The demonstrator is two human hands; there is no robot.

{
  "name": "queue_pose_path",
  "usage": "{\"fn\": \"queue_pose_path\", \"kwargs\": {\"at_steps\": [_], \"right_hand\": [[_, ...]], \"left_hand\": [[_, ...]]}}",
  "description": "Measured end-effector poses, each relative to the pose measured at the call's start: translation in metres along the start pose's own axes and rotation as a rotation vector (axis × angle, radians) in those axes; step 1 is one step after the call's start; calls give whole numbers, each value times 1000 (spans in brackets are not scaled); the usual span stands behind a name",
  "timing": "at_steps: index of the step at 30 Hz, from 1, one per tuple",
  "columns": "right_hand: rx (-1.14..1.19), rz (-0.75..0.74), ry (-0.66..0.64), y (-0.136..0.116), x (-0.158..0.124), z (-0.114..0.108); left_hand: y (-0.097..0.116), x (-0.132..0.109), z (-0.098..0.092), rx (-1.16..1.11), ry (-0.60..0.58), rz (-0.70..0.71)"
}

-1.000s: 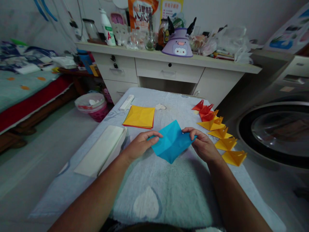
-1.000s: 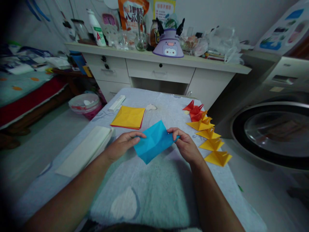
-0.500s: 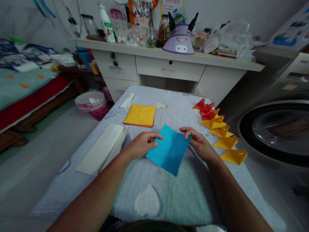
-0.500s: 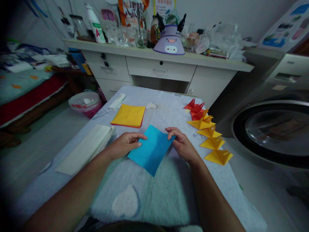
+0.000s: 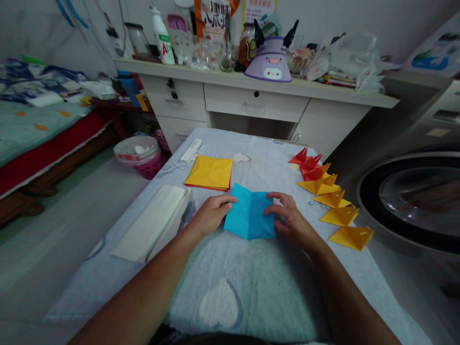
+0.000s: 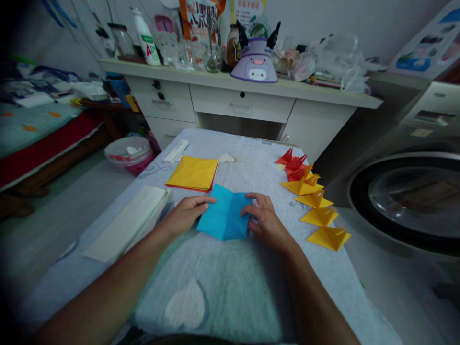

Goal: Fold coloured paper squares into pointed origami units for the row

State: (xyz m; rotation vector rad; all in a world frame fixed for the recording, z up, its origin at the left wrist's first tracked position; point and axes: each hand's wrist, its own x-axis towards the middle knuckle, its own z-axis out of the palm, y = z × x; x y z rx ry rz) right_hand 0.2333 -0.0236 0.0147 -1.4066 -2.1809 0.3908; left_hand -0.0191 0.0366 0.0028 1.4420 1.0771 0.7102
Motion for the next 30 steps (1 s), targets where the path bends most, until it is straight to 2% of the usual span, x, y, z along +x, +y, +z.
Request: {"fn": "queue_pose_path", "kwargs": {"at_steps": [6,12,16,21,25,30], "right_hand": [[181,10,4,8,-1,-3],[363,62,87,13,-2,-3],[488,159,172,15,-3,-2],[783,280,187,15,-4,4],[1000,396,217,9,-2,12],[1152,427,260,5,2,19]], "left_hand": [[1,-1,-1,-93,-38,-48],[-5,3,0,-219,-85,56],[-2,2,1,-218,-33,94],[5,-3,2,-111,98,202],[8,-6,4,-105,117,258],[9,-8,6,-178,164,291]]}}
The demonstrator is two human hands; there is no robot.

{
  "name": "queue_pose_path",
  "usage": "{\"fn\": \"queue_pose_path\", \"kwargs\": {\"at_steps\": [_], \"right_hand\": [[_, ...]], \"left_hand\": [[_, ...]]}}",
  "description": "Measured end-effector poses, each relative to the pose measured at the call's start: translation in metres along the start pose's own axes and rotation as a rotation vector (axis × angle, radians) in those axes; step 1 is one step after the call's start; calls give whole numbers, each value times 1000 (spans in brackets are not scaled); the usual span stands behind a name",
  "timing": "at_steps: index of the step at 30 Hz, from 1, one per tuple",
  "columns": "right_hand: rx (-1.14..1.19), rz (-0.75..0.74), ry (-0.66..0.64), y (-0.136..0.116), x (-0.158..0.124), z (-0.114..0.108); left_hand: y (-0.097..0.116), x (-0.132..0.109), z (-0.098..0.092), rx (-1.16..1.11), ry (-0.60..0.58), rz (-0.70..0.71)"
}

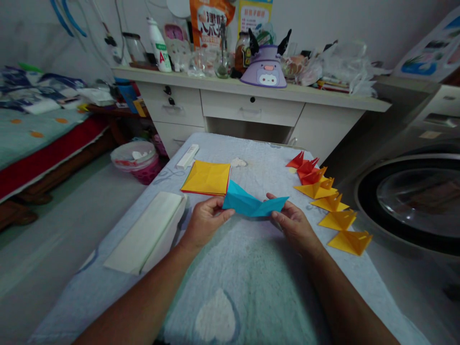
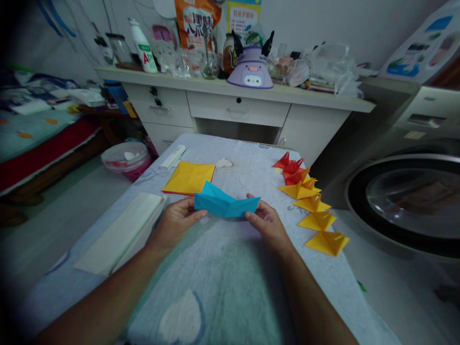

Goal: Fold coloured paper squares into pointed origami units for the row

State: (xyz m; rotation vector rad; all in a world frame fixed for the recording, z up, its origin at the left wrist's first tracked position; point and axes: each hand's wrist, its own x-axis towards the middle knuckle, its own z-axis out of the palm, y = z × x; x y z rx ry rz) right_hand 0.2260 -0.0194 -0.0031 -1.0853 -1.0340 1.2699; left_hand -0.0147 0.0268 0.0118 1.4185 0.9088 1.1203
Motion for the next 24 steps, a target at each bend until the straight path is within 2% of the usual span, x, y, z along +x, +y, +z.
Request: {"fn": "queue_pose_path", "kwargs": {"at_steps": [7,13,19,24], "right_hand": [[64,32,43,2,-1,8],[195,32,-36,-1,0,16],[177,-14,19,1,1,17],[142,-49,27,3,2,16]], "left_hand": [[-4,-3,1,-66,43,-30],[-6,-3,2,-80,57,-17],[-6,-1,5,-173,73,46],[-3,-3,7,-189,59,33]]}}
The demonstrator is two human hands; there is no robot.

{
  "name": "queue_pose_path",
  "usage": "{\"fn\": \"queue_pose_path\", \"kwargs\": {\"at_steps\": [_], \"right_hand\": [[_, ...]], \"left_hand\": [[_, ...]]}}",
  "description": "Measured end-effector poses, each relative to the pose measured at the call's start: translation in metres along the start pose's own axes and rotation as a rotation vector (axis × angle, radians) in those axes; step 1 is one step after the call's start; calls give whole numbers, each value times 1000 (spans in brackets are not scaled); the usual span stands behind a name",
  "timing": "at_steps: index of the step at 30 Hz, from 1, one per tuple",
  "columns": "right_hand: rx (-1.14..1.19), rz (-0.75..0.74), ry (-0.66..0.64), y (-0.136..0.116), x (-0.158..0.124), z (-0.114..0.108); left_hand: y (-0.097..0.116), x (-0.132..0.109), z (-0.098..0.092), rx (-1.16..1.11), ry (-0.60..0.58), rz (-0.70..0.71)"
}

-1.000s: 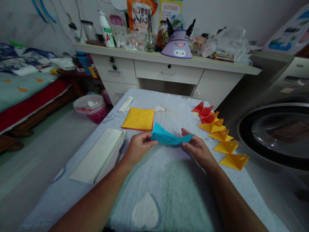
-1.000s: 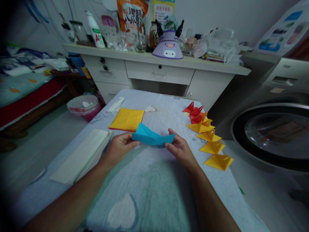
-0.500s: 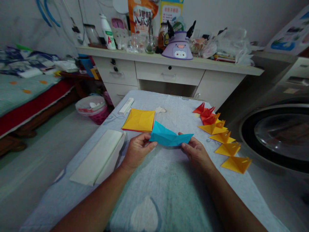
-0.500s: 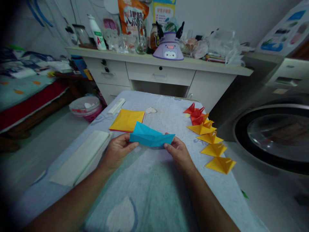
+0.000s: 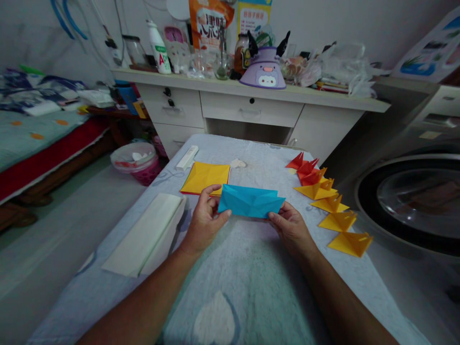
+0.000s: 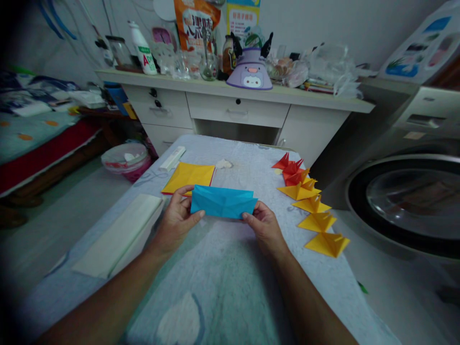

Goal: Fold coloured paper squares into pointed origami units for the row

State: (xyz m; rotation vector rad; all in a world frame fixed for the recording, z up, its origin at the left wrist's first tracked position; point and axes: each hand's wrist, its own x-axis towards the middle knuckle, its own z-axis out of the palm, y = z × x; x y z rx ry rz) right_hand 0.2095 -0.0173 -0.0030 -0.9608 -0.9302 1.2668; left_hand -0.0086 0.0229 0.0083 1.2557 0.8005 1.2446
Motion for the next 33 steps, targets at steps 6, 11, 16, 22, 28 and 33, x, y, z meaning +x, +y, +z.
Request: {"fn": "queue_pose_path", "kwargs": {"at_steps": [6,11,16,22,28,33], "right_hand": [[-77,-17,1,0,-1,-1],[-109,-5,-26,0,-3,2],[-43,-27,-35,-3,-5,7],[-19,23,5,-8,-8,9],[-80,38,51,-9,-9,8],[-110,48,94,-9,-9,7]], "left_hand": [[2,-1,0,74,-41,-55],[2,-2,-1,67,-20,-112],[-1,-2,-2,84,25,-145],[1,-2,-1,137,13,-153],[4,-5,1,161,-8,-168],[5,-4,1,176,-13,-181]]}}
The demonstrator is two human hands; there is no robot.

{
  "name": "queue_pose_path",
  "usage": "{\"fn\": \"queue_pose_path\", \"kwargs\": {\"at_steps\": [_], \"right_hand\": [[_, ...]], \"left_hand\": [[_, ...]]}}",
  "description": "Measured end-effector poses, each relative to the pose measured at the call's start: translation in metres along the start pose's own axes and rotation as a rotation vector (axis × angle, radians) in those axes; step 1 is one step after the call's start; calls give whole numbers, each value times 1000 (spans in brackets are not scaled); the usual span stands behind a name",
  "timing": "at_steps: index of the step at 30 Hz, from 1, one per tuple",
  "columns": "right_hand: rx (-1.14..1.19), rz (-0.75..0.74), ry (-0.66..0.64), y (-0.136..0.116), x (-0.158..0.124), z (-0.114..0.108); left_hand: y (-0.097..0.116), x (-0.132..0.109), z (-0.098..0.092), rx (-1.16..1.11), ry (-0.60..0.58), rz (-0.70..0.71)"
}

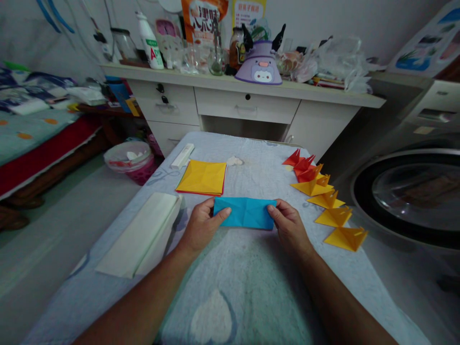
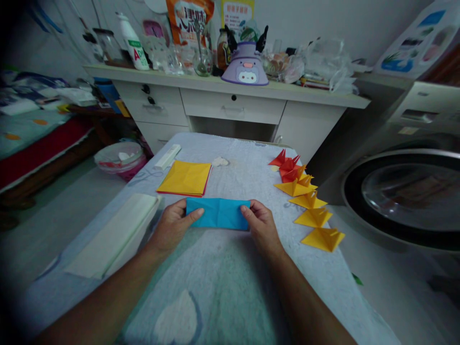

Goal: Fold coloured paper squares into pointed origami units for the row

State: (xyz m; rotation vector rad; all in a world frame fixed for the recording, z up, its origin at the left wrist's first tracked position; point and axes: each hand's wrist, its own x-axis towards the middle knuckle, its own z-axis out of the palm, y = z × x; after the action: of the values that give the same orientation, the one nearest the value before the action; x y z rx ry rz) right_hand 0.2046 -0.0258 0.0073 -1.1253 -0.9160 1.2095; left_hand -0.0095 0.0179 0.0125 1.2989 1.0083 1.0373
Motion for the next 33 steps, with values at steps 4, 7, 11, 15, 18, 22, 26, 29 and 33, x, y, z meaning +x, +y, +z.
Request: {"fn": "queue_pose_path", "kwargs": {"at_steps": [4,7,11,15,18,22,26,29,33], "right_hand": [[-7,-1,10,1,0,0],[-6,4,5,1,0,-1],[-15,12,17,1,-1,-1],[-25,16,26,1,-1,-1],[-74,-5,36,1,-1,-1],[-357,-93,92,2,0,-3],[-692,-182,172,5,3,-6],[-894,-207,203,6,5,-8],[-1075,-203,218,6,6,-8]], "left_hand": [[-2,2,-1,-23,-9,8],[-4,3,-2,-33,-18,1],[-6,3,-1,-8,-4,-2],[-8,3,0,6,22,6],[-10,3,0,37,24,29],[-11,2,1,227,32,98],[-10,2,4,550,35,175],[-11,2,8,775,29,222],[-18,4,12,916,17,258]]}}
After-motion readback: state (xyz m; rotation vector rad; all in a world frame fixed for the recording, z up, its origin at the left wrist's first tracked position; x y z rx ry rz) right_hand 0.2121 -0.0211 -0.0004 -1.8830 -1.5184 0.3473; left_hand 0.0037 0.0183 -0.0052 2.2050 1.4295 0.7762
